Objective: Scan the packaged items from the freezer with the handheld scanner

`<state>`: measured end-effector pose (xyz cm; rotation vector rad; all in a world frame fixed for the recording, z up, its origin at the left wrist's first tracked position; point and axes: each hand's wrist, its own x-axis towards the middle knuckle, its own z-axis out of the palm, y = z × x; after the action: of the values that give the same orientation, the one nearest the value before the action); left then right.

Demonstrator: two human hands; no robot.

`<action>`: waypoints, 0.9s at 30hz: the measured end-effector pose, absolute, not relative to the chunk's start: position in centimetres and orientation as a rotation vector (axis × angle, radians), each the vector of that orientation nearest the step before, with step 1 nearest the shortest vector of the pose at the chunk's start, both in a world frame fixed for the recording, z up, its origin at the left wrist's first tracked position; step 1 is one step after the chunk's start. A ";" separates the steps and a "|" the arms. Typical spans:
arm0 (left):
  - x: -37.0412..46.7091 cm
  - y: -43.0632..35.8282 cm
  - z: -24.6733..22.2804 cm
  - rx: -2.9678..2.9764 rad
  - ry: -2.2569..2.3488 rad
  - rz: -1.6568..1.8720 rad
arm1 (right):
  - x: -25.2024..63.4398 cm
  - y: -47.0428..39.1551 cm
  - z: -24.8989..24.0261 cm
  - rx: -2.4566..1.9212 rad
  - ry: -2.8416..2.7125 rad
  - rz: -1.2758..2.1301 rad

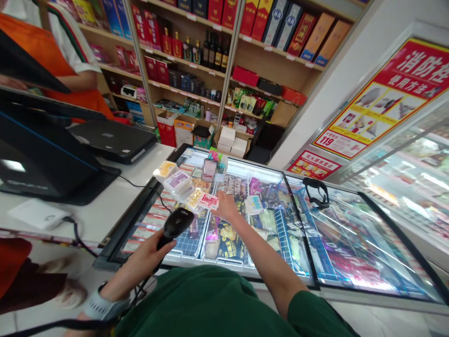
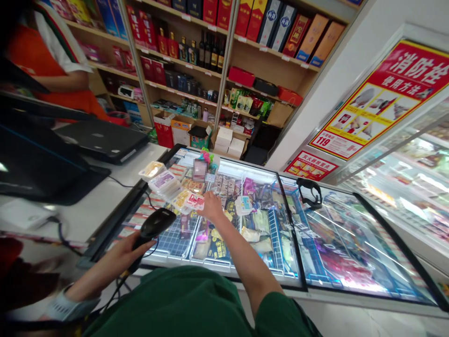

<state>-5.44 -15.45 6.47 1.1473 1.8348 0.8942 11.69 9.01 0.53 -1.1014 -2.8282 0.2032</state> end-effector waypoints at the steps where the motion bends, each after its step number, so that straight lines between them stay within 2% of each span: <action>1: -5.3 -15.2 6.6 1.155 1.827 0.890 | 12.4 8.4 0.2 -1.149 -2.748 0.234; 9: -3.5 -13.0 8.0 1.240 1.700 0.838 | 17.6 3.7 -0.5 -1.356 -2.257 0.084; 16: -0.6 -11.1 10.4 1.297 1.603 0.781 | 19.8 2.0 0.2 -1.419 -2.185 -0.049; 27: 1.2 -10.2 9.8 1.437 1.493 0.764 | 20.6 1.1 0.0 -1.422 -2.156 -0.095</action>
<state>1.17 -10.22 9.80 1.4371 1.4931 0.7639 20.64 1.13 -0.03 -1.4218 -2.1562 -0.0953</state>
